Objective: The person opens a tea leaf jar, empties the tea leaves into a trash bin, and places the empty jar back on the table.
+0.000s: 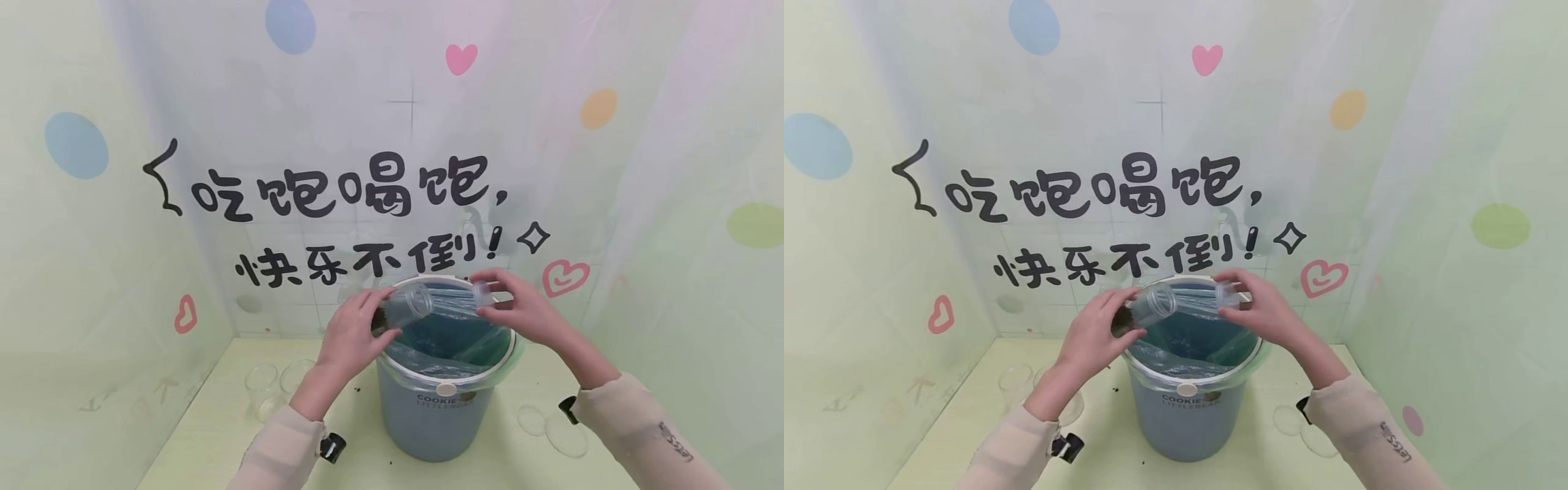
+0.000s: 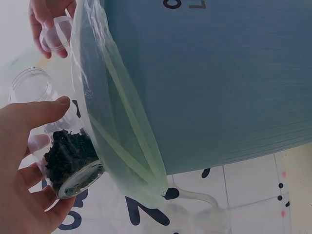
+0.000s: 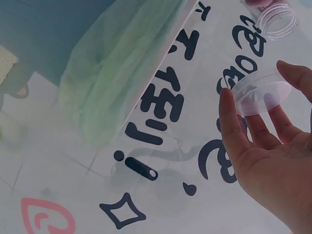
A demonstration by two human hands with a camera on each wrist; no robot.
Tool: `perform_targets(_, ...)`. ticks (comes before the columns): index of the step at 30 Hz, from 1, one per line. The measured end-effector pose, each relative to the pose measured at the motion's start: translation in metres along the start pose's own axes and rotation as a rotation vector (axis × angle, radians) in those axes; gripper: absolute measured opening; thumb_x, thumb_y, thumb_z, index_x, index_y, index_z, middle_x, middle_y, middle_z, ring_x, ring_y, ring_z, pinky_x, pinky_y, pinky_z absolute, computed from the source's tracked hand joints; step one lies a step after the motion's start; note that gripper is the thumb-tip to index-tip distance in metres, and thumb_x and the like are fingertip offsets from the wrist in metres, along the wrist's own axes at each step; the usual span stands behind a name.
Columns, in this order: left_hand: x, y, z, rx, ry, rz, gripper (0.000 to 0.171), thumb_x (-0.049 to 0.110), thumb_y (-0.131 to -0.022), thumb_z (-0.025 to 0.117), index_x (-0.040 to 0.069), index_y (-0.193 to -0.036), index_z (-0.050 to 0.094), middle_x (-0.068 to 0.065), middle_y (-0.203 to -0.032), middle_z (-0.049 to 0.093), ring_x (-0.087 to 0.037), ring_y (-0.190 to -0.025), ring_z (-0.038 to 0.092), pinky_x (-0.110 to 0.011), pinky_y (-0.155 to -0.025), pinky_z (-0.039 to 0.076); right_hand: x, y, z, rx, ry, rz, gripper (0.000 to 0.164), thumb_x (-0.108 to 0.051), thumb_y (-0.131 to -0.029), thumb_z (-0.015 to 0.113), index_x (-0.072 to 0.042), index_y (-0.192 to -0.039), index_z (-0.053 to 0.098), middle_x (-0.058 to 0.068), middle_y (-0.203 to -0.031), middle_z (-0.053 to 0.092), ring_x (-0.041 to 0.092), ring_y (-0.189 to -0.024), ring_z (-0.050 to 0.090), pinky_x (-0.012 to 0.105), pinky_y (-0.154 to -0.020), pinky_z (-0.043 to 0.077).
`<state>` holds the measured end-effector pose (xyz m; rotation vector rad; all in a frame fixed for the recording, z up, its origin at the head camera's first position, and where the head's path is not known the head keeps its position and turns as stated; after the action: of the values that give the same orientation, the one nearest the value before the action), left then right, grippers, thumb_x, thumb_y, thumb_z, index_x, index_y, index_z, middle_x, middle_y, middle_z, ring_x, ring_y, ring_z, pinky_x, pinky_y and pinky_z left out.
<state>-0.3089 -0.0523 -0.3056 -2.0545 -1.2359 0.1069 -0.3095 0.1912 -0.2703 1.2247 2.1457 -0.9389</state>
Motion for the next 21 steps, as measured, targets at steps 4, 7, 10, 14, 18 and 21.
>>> perform_targets(4,0.0,0.0,-0.001,0.0,-0.001,0.001,0.07,0.031,-0.077,0.087,0.024,-0.139,0.055,-0.002,-0.121,0.066,-0.026,-0.11,0.065,-0.045,-0.092,0.056,0.009,0.002,-0.005,0.005,0.006,0.011,0.048,-0.005,-0.089,0.071,-0.003,-0.134,0.053,0.021,-0.132,0.057,0.039,-0.121,0.057,0.039,-0.09,0.06)
perform_targets(7,-0.001,0.0,-0.002,0.001,-0.002,0.001,0.07,0.031,-0.077,0.087,0.024,-0.139,0.056,-0.002,-0.121,0.066,-0.026,-0.11,0.065,-0.045,-0.091,0.056,0.015,0.005,-0.009,0.018,0.024,0.015,0.048,-0.005,-0.089,0.072,-0.003,-0.133,0.053,0.021,-0.131,0.058,0.041,-0.121,0.058,0.04,-0.09,0.06)
perform_targets(10,-0.001,0.0,-0.002,0.003,-0.003,0.001,0.07,0.031,-0.076,0.087,0.024,-0.139,0.055,-0.003,-0.121,0.067,-0.027,-0.11,0.065,-0.045,-0.091,0.056,0.02,0.007,-0.012,0.033,0.049,0.013,0.048,-0.005,-0.088,0.072,-0.003,-0.132,0.054,0.023,-0.13,0.058,0.042,-0.12,0.059,0.043,-0.09,0.06)
perform_targets(14,-0.002,0.002,-0.004,0.009,-0.004,0.001,0.069,0.03,-0.076,0.087,0.024,-0.138,0.056,-0.002,-0.121,0.067,-0.026,-0.109,0.065,-0.045,-0.09,0.057,0.026,0.012,-0.016,0.041,0.063,0.02,0.047,-0.004,-0.088,0.073,-0.002,-0.131,0.054,0.023,-0.129,0.059,0.043,-0.119,0.059,0.046,-0.091,0.059)
perform_targets(18,-0.003,0.002,-0.004,0.009,-0.004,0.0,0.07,0.031,-0.076,0.087,0.024,-0.138,0.056,-0.002,-0.122,0.067,-0.026,-0.11,0.064,-0.044,-0.091,0.057,0.036,0.017,-0.019,0.046,0.084,0.045,0.048,-0.006,-0.089,0.072,-0.001,-0.133,0.053,0.023,-0.131,0.057,0.044,-0.121,0.058,0.047,-0.091,0.059)
perform_targets(21,-0.003,0.002,-0.004,0.011,-0.005,0.005,0.07,0.031,-0.076,0.087,0.024,-0.138,0.055,-0.002,-0.121,0.067,-0.026,-0.11,0.064,-0.044,-0.091,0.056,0.044,0.022,-0.023,0.056,0.107,0.067,0.048,-0.008,-0.089,0.072,-0.002,-0.133,0.053,0.024,-0.132,0.057,0.045,-0.122,0.057,0.046,-0.09,0.059)
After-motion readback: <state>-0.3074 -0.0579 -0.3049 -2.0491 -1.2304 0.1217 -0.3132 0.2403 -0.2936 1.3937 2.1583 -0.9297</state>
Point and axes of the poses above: each hand's wrist, its own y-axis away from the middle knuckle, its own z-axis out of the palm, x = y × z, the point moved 8 cm from there along -y, towards the middle knuckle
